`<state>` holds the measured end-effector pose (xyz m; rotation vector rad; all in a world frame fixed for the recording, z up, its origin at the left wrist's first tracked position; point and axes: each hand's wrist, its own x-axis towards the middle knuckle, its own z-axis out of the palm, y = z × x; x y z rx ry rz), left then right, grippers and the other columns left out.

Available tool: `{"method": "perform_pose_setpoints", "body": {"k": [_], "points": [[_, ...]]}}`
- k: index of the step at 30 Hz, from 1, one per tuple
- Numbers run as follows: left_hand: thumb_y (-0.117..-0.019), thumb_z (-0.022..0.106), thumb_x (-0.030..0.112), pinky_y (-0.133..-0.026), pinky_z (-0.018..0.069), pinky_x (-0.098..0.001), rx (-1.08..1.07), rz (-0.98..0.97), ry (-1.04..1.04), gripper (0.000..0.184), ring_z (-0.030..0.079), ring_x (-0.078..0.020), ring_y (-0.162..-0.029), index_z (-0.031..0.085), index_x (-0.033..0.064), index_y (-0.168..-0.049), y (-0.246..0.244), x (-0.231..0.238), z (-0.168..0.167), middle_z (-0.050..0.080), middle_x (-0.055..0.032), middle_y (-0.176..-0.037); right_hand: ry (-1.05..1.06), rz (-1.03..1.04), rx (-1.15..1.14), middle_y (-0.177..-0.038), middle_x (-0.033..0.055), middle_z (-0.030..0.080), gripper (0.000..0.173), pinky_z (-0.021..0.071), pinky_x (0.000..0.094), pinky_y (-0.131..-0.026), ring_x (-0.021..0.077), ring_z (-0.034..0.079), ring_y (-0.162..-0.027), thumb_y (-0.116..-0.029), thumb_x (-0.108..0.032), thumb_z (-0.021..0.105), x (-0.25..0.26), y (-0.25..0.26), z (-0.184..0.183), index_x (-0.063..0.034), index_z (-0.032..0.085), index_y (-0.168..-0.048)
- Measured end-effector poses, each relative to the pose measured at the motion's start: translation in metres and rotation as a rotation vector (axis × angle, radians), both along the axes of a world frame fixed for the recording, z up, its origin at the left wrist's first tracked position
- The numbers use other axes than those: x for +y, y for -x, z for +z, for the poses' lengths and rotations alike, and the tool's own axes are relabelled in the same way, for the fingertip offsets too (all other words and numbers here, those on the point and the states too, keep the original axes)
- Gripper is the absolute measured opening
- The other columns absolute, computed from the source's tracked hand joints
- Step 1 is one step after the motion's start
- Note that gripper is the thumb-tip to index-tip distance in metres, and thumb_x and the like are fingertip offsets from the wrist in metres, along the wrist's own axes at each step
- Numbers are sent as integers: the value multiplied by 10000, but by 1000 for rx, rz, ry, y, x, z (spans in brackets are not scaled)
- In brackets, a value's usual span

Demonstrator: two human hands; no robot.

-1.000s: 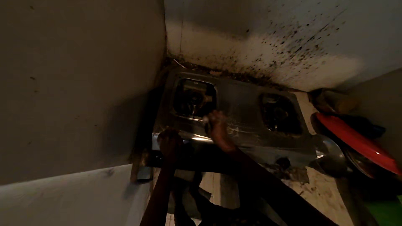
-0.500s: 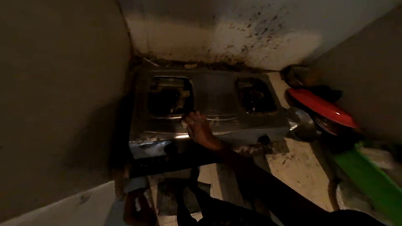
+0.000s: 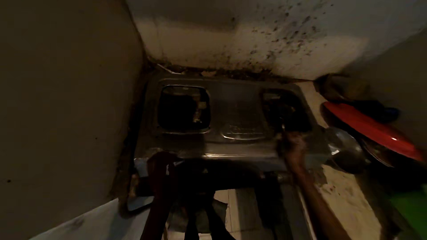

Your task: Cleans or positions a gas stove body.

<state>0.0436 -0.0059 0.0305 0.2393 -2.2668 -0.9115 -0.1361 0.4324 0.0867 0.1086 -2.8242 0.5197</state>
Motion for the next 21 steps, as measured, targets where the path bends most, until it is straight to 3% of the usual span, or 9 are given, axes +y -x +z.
{"method": "perform_pose_setpoints", "body": {"k": [3, 6, 10, 14, 18, 21], "points": [[-1026, 540, 189, -1113, 438, -394, -7, 53, -55, 286, 537, -267, -1305, 664, 26, -1225, 12, -7, -8, 611, -183, -1333, -37, 29, 11, -1333, 288, 599, 366, 426, 589, -1108, 458, 541, -1291, -992, -254, 608, 43, 5, 2, -6, 682, -1251], [-1017, 544, 178, -1104, 445, -421, -62, 140, 37, 273, 594, -287, -1255, 710, 37, -1182, 22, -5, -11, 672, -176, -1268, -40, 95, 72, -1357, 295, 579, 429, 369, 600, -1142, 474, 507, -1314, -1006, -314, 560, 39, -26, -6, 10, 675, -1263], [-1032, 502, 198, -1155, 355, -455, -95, 271, 284, 291, 626, -252, -1242, 734, 120, -1189, 24, 8, -21, 725, -101, -1229, 23, 343, 20, -1274, 251, 637, 419, 366, 522, -1152, 381, 540, -1286, -1024, -350, 565, 17, -42, 1, 4, 707, -1196], [-1051, 491, 227, -1141, 366, -407, -17, 247, 312, 268, 630, -191, -1223, 713, 150, -1182, 21, 9, -22, 726, -63, -1222, 4, 697, -33, -1237, 166, 668, 355, 364, 498, -1163, 298, 562, -1275, -1058, -361, 523, -25, 17, 18, -91, 705, -1199], [-1036, 536, 216, -1122, 379, -386, -17, 254, 304, 256, 627, -180, -1209, 709, 152, -1214, 18, 10, -21, 722, -47, -1226, -78, 653, -49, -1172, 214, 674, 343, 453, 542, -1060, 378, 600, -1176, -1029, -279, 554, -76, 83, 24, 8, 708, -1137], [-1038, 545, 235, -1091, 394, -378, 47, 213, 311, 241, 615, -172, -1208, 698, 148, -1203, 16, 7, -21, 710, -27, -1244, -188, 645, -48, -1228, 264, 616, 301, 460, 622, -1003, 458, 571, -1190, -992, -190, 566, -110, 135, 31, 23, 648, -1189]]}}
